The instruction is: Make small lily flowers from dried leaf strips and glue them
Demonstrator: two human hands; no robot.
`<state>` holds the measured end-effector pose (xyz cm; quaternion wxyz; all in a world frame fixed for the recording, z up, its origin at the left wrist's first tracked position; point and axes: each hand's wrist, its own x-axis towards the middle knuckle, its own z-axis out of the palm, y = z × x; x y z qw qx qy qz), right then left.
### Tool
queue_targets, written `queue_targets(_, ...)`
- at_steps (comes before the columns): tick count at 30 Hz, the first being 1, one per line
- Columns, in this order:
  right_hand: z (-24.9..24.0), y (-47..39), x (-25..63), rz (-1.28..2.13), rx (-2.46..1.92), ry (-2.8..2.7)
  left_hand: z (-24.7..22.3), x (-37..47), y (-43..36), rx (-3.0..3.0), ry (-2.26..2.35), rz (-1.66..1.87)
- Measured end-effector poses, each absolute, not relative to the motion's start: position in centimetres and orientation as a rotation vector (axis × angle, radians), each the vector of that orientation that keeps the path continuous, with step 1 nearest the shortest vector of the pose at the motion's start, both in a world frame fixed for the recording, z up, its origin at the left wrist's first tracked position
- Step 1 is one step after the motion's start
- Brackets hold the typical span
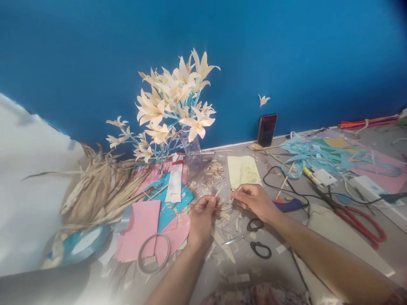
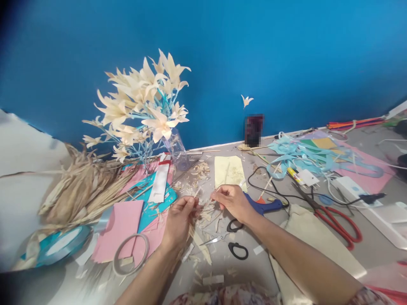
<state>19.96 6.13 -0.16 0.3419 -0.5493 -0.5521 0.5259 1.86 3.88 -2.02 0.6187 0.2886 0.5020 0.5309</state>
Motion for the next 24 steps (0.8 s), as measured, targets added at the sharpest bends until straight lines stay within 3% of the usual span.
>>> queue_targets(4,0.2,5.8,19.9,1.231,-1.528,-1.810,-1.3,1.6,4.1,0.477,1.024,1.198)
queue_targets(7,0.1,5.2,19.3,1.089,-1.461,-1.780,-1.2,1.8,3.8,0.457,0.954,1.062)
queue_targets(18,-0.9,5.0,18.2,1.742,-1.030,-0.920,-1.4,3.0,2.7,0.571,0.786,0.859)
queue_targets(24,-1.8,5.3,18.2,1.909,-0.855,-0.759,-1.8,3.1,2.6,0.534,0.718,0.822)
